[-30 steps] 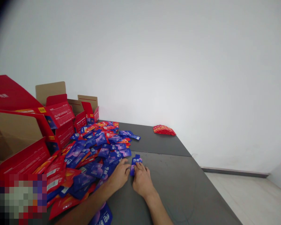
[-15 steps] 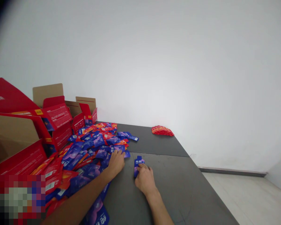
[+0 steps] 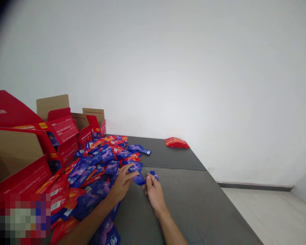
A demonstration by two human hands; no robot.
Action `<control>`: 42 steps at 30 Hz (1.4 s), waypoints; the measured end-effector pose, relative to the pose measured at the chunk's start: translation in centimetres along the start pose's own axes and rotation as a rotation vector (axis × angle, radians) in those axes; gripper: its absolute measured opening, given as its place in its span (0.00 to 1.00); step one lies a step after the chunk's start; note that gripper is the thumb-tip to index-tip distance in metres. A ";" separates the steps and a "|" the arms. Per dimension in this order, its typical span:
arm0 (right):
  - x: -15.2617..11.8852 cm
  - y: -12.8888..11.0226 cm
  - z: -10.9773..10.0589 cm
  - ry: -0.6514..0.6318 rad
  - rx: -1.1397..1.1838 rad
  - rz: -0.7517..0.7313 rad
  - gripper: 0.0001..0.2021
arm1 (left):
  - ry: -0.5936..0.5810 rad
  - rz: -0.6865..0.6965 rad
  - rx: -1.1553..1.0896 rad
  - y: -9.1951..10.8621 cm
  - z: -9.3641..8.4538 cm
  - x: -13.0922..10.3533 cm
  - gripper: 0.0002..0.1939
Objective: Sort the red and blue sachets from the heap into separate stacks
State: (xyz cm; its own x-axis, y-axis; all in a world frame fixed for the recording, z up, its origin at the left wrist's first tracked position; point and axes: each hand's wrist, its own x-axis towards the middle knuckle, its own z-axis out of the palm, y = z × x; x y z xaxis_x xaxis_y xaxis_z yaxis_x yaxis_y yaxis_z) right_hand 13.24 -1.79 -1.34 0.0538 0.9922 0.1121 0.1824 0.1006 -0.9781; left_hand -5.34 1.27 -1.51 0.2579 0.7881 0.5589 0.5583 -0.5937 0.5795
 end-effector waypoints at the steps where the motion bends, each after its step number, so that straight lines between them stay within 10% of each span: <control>1: -0.3 -0.4 0.3 -0.050 0.178 0.093 0.30 | -0.006 0.012 -0.061 0.0 0.0 -0.3 0.20; 6: -1.2 -1.8 0.7 -0.215 0.466 0.115 0.22 | 0.005 -0.062 -0.372 0.4 0.3 -0.5 0.19; 12: -1.5 -1.9 1.2 -0.195 0.335 0.079 0.21 | 0.152 -0.539 -0.938 1.1 -0.1 0.2 0.26; 33: -2.7 -1.0 3.4 -0.407 0.073 0.073 0.19 | 0.168 -0.552 -0.682 1.6 -2.0 -0.2 0.18; 42: -1.9 -0.6 2.8 -0.178 -0.115 -0.086 0.24 | 0.150 -0.599 -0.699 1.6 -0.6 -0.6 0.22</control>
State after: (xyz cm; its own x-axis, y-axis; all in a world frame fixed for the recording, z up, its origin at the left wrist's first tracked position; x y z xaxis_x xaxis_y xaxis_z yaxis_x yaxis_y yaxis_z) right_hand 10.31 -3.54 -1.42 -0.1390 0.9786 0.1516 0.2901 0.1866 -0.9386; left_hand -5.12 -0.24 -0.54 -0.0517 0.9943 0.0935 -0.0488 -0.0960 0.9942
